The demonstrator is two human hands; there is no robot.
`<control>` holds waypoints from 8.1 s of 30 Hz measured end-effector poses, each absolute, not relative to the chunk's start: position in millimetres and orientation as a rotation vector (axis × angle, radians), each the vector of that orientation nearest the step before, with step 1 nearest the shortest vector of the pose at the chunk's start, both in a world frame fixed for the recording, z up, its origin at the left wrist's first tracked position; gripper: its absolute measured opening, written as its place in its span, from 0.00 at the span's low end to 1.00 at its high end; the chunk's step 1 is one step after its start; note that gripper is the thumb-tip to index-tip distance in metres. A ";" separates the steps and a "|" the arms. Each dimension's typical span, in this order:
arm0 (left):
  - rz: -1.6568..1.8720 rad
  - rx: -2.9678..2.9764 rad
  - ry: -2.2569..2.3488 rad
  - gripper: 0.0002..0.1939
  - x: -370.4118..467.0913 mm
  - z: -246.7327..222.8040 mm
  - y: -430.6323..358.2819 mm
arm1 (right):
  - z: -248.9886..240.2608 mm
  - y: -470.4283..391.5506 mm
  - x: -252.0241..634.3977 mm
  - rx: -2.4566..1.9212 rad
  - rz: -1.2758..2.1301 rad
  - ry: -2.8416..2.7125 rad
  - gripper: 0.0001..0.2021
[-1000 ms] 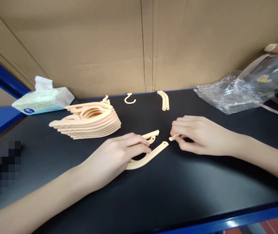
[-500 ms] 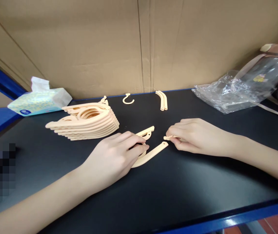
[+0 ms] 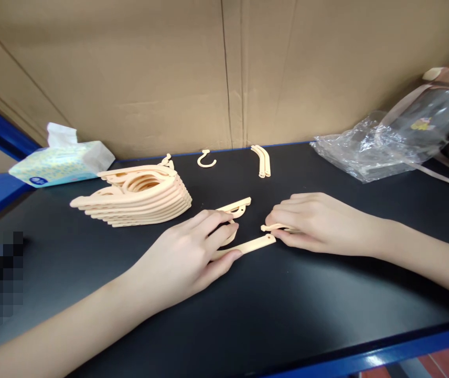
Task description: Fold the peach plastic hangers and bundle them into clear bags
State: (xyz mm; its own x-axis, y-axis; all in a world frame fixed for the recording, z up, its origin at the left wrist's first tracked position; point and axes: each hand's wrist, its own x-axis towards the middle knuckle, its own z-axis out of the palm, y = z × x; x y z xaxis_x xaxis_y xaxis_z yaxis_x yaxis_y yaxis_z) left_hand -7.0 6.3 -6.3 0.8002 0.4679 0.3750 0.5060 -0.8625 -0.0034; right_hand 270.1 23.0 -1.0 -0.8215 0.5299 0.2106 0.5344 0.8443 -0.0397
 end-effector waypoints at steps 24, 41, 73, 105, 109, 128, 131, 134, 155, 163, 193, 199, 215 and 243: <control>-0.671 -2.802 -0.647 0.04 2.9 -6.8 4.3 | -5.7 17.8 268.6 -0.816 -0.023 -2.690 0.14; -0.665 -3.040 -0.727 0.10 -1.9 -12.7 9.4 | -2.9 15.8 264.2 -0.729 0.202 -2.640 0.10; -0.715 -3.156 -0.770 0.08 -2.8 -11.8 10.5 | -0.6 7.9 254.8 -0.918 0.631 -2.563 0.10; -0.729 -3.244 -0.778 0.08 -1.3 -7.3 10.6 | -7.0 1.8 247.7 -0.921 0.275 -2.721 0.14; -0.707 -3.232 -0.826 0.09 -1.4 -7.4 11.3 | -6.4 3.8 248.2 -0.979 0.317 -2.658 0.13; -0.724 -3.208 -0.849 0.08 -3.7 -15.4 12.9 | -4.3 6.8 249.2 -1.034 0.481 -2.591 0.12; -0.715 -3.200 -0.834 0.08 -4.0 -16.1 12.9 | -4.9 7.9 250.1 -1.010 0.528 -2.590 0.11; -0.696 -3.202 -0.839 0.09 -4.0 -16.2 12.7 | -6.1 9.1 251.1 -0.983 0.591 -2.557 0.11; -0.722 -3.180 -0.787 0.08 -4.0 -17.7 14.4 | -5.0 7.5 249.8 -1.006 0.633 -2.528 0.13; -0.704 -3.189 -0.776 0.08 -4.0 -16.6 13.8 | -7.8 8.7 252.7 -0.929 0.496 -2.593 0.17; -0.641 -3.197 -0.765 0.08 -4.7 -16.7 13.8 | -15.3 3.7 251.0 -0.770 -0.314 -2.716 0.25; -0.631 -3.197 -0.759 0.08 -4.9 -16.5 13.3 | -16.8 3.3 250.6 -0.760 -0.357 -2.705 0.25; -0.641 -3.217 -0.785 0.09 -4.7 -17.5 14.2 | -15.3 1.0 248.8 -0.717 -0.465 -2.724 0.25; -0.599 -3.252 -0.812 0.08 -7.2 -15.2 15.2 | -13.4 3.8 247.2 -0.696 -0.279 -2.689 0.20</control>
State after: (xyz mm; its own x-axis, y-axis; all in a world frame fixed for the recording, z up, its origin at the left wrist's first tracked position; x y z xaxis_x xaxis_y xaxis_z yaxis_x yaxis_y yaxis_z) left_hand -7.2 15.2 -15.2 0.8273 0.4937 0.2681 0.4021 -0.8536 0.3313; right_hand 247.2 3.8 -13.4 -0.8187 0.4317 0.3786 0.5002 0.8599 0.1013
